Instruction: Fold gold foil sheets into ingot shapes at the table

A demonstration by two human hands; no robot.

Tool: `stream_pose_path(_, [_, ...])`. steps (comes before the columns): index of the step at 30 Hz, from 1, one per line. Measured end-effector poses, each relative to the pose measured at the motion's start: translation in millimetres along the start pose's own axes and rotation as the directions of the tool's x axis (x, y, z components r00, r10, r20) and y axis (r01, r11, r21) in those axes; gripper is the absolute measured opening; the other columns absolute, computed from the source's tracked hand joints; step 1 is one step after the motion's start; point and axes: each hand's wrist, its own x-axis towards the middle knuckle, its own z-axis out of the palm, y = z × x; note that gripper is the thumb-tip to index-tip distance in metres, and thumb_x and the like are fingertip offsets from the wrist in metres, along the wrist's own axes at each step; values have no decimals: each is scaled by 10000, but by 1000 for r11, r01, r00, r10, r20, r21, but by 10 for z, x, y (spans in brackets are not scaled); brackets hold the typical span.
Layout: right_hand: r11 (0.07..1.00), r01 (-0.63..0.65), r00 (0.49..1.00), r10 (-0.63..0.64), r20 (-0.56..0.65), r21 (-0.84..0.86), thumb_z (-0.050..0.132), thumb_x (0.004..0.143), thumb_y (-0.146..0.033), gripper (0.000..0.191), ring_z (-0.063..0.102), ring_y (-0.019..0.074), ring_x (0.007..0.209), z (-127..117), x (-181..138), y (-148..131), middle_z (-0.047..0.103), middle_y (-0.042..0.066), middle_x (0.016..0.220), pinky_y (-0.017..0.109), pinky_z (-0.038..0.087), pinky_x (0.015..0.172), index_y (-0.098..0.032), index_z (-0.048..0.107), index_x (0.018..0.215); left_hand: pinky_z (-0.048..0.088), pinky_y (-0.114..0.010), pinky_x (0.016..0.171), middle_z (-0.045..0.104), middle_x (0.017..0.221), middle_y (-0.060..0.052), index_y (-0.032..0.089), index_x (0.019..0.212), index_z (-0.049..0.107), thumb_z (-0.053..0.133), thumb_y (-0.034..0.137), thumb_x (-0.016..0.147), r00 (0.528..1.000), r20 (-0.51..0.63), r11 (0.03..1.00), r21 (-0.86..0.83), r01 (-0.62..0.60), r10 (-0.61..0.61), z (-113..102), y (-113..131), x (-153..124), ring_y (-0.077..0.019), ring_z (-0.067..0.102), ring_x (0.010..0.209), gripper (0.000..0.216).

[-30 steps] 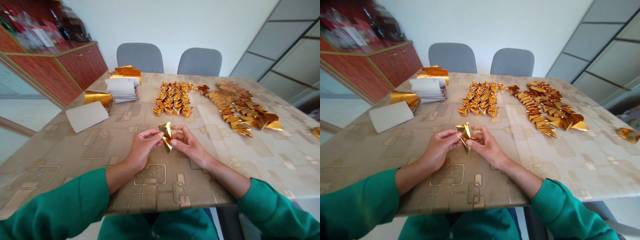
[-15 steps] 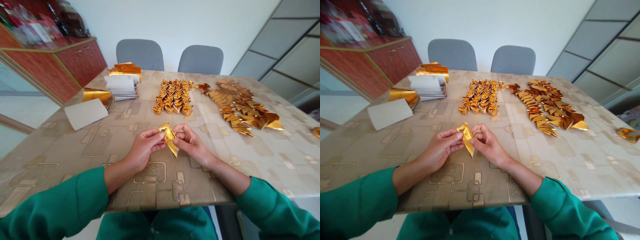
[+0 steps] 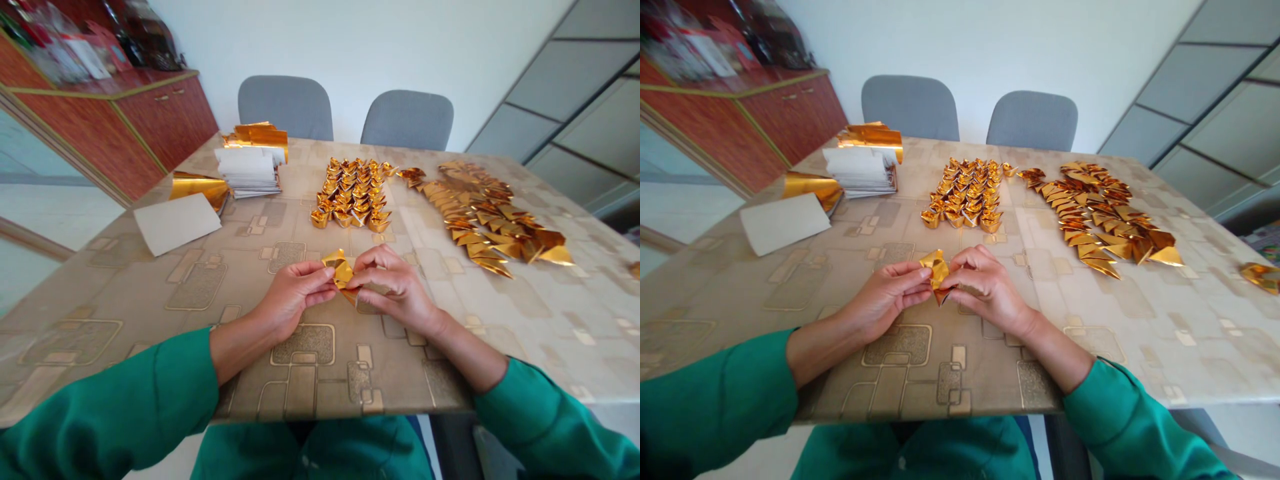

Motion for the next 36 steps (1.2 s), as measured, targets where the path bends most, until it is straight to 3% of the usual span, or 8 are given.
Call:
stream_pose_path(5, [991, -84, 996, 86, -14, 102, 647, 909, -365, 167, 585, 202, 914, -7, -10, 13, 637, 48, 946, 378, 463, 821, -272, 724, 1024, 579, -181, 595, 735, 714, -35, 120, 735, 721, 843, 164, 676, 1000, 18, 999, 32, -13, 13, 6, -10, -14, -95, 682, 589, 142])
stream_pose_path(10, [990, 114, 994, -113, 14, -84, 688, 884, -308, 171, 566, 193, 868, -34, -13, 41, 663, 39, 925, 363, 449, 790, -276, 728, 1048, 588, -201, 609, 744, 742, -52, 124, 741, 720, 821, 108, 687, 999, -13, 999, -26, 34, -35, -8, 25, 28, -113, 696, 623, 115])
stream_pose_path(15, [966, 151, 988, -143, 54, -210, 627, 929, -267, 183, 555, 190, 888, -31, -28, 51, 675, 35, 941, 349, 446, 788, -285, 723, 1085, 589, -209, 612, 739, 733, -43, 127, 741, 717, 797, 89, 699, 999, -10, 999, -21, 37, -37, -29, 31, 51, -113, 692, 623, 98])
stream_pose_path(20, [967, 190, 982, -190, 18, -172, 665, 905, -273, 95, 543, 177, 826, -31, -7, 33, 668, 26, 851, 335, 429, 762, -243, 737, 958, 580, -211, 623, 731, 736, -27, 125, 720, 704, 815, 120, 684, 999, 31, 999, 26, 29, -30, -43, 13, 29, -106, 682, 628, 117])
stream_pose_path(24, [993, 73, 996, -69, 49, -91, 654, 912, -292, 94, 559, 177, 839, -29, 10, 8, 658, 33, 872, 345, 429, 789, -234, 729, 916, 584, -218, 648, 716, 711, -10, 123, 713, 711, 834, 160, 673, 999, 53, 998, 56, -13, 10, -36, -3, 9, -99, 673, 626, 135])
stream_pose_path(27, [997, -76, 997, 76, -27, 0, 660, 902, -271, 81, 573, 168, 805, 23, 1, -5, 652, 22, 826, 335, 430, 769, -219, 692, 849, 588, -213, 666, 715, 720, -13, 116, 725, 727, 842, 188, 665, 998, 56, 996, 78, -45, 40, -20, -19, -4, -94, 669, 636, 149])
stream_pose_path(32, [922, -352, 919, 373, -130, 160, 670, 836, -214, 129, 547, 137, 682, 136, -19, -9, 627, -5, 706, 283, 420, 657, -194, 598, 731, 597, -223, 692, 729, 765, -31, 121, 792, 753, 848, 266, 674, 990, 91, 987, 111, -118, 108, -4, -52, -33, -111, 682, 690, 210])
stream_pose_path(36, [889, -421, 885, 446, -136, 178, 641, 797, -210, 131, 523, 129, 642, 170, -15, -20, 610, -9, 666, 280, 407, 634, -194, 576, 685, 603, -230, 702, 746, 814, -54, 130, 851, 773, 819, 334, 720, 975, 140, 966, 169, -195, 173, 2, -82, -58, -128, 693, 732, 248])
